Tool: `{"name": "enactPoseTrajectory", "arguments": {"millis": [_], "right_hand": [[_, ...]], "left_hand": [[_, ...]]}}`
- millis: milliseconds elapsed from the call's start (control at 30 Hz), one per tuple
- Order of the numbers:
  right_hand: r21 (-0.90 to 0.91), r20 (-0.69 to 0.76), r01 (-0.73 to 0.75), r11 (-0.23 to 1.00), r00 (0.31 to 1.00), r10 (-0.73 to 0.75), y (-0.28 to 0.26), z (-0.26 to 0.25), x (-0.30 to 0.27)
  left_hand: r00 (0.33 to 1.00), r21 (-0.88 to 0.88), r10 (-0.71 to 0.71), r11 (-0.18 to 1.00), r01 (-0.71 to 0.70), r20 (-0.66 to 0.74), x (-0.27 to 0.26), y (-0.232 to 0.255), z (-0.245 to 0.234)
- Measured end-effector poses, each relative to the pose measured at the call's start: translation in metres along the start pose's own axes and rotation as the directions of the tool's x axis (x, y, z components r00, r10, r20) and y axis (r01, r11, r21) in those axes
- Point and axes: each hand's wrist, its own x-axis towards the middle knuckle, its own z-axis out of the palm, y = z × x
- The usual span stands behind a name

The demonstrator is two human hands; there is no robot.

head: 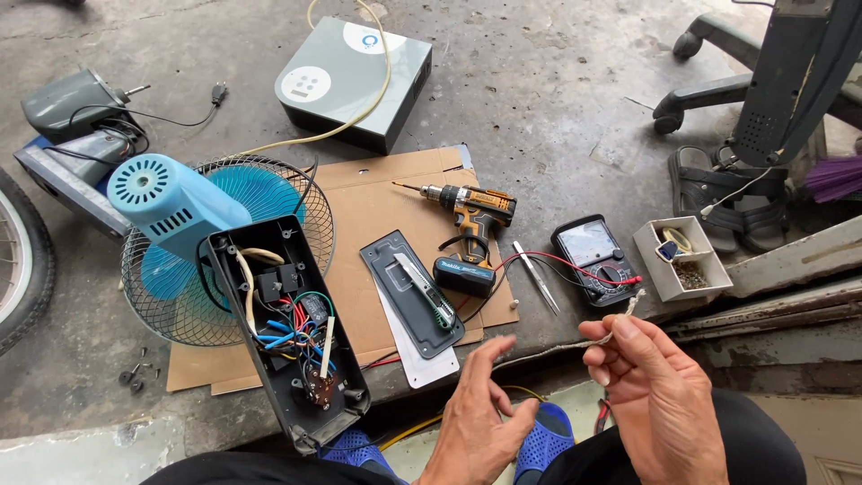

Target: Joining two electrical wires by twisting them together by hand during a fan repair.

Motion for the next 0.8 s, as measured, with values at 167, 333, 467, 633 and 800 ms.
{"name": "enactPoseTrajectory", "arguments": {"millis": [167, 333, 467, 633, 800], "right_hand": [[0.029, 0.058, -0.015, 0.999, 0.998, 0.014, -0.003, -0.011, 0.000], [0.045, 0.034, 0.074, 0.996, 0.997, -0.075, -0.008, -0.013, 0.006], [0.048, -0.016, 0.088, 0.995, 0.996, -0.087, -0.004, -0.009, 0.012], [0.109, -0.017, 0.073, 0.991, 0.997, -0.072, 0.007, -0.012, 0.021], [0.119, -0.046, 0.085, 0.989, 0.996, -0.080, 0.010, -0.008, 0.022]], "left_hand": [[0.988, 0.042, 0.079, 0.995, -0.085, 0.134, 0.021, 0.013, 0.014], [0.978, -0.059, -0.138, 0.987, 0.149, 0.153, 0.010, -0.001, 0.014], [0.957, -0.128, -0.277, 0.950, 0.286, 0.090, -0.007, 0.000, 0.000], [0.965, -0.054, -0.261, 0.964, 0.262, 0.025, -0.015, -0.007, -0.008], [0.982, -0.056, -0.190, 0.980, 0.190, 0.009, -0.018, -0.013, -0.009]]}}
